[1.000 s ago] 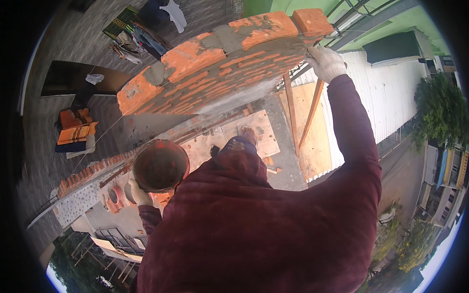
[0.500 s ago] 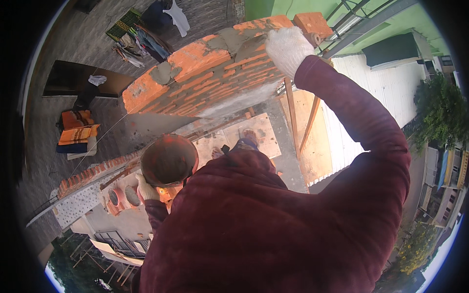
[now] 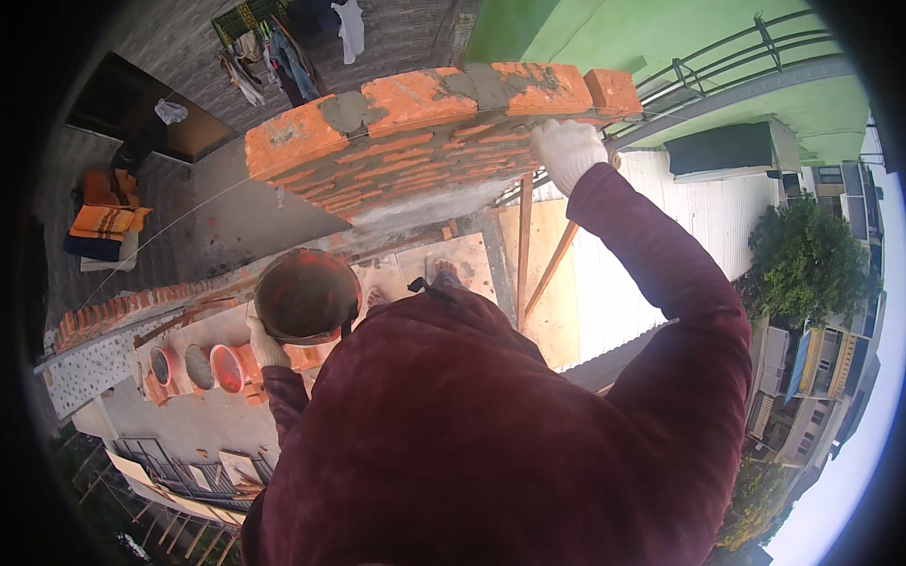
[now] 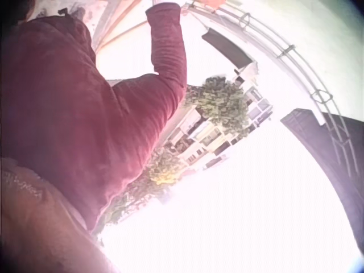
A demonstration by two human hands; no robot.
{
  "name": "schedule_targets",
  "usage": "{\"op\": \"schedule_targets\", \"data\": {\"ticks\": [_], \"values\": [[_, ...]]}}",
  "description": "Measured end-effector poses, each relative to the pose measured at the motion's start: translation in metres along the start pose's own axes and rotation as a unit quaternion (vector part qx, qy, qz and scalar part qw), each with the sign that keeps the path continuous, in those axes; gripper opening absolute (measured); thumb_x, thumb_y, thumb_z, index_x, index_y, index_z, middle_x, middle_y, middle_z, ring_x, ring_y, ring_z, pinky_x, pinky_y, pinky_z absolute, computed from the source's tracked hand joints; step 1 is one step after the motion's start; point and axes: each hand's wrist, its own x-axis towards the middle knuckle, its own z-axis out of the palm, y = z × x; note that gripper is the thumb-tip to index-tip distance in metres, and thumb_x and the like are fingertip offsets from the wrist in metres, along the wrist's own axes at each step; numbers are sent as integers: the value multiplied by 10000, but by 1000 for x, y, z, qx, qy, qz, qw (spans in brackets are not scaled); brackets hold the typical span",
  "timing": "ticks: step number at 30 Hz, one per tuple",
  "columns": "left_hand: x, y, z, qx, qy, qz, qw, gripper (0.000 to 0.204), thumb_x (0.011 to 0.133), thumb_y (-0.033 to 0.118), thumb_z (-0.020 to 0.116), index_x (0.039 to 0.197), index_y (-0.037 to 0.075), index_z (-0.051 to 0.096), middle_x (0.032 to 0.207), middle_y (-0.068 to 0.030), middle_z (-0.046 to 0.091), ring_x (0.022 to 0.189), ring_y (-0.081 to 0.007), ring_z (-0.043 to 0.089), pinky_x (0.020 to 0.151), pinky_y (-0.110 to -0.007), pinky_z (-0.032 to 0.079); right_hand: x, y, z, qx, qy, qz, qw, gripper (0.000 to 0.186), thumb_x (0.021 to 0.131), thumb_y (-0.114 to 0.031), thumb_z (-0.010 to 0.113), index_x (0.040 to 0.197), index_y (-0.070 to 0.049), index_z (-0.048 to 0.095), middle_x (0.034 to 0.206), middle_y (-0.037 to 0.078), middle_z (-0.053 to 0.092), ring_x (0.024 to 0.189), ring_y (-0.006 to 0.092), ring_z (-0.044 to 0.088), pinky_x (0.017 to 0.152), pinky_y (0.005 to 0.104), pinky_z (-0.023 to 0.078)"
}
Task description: The person scoops mortar from a bucket with a trowel and applies it to a brick wall. They place bricks onto the mortar and tap them into position, continuing to add mortar between bricks to build up the wall.
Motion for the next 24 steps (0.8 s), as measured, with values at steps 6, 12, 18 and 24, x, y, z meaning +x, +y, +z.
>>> {"op": "schedule_targets", "data": {"ticks": [6,12,18,24], "values": [[11,1,-26,21,-49,97,994,595,1138,444,316,1481,11,537,1472,-113,577,1300,-239,588,1116,-377,466,23,-41,-25,9,14,30,999,303,943,-108,607,1245,-84,619,964,133,720,883,309,756,699,434,606],[36,-17,-58,-6,13,23,1000,632,1118,511,358,1467,18,543,1420,-116,616,1251,-249,628,1028,-363,530,32,-53,-55,13,15,44,999,197,901,-105,632,1065,-62,731,904,153,747,871,313,768,678,427,614],[64,-30,-69,-22,-37,40,998,629,1108,533,393,1435,26,573,1377,-112,647,1199,-236,657,983,-353,551,44,-58,-62,45,43,30,998,242,895,-243,634,1036,-61,705,844,157,723,811,346,743,703,469,600],[54,-15,-69,26,-21,35,999,635,1108,508,425,1442,-17,558,1384,-111,629,1199,-224,640,992,-348,539,21,-61,-98,163,60,-38,984,269,931,-320,609,991,-70,687,820,159,691,815,358,714,718,484,567]]}}
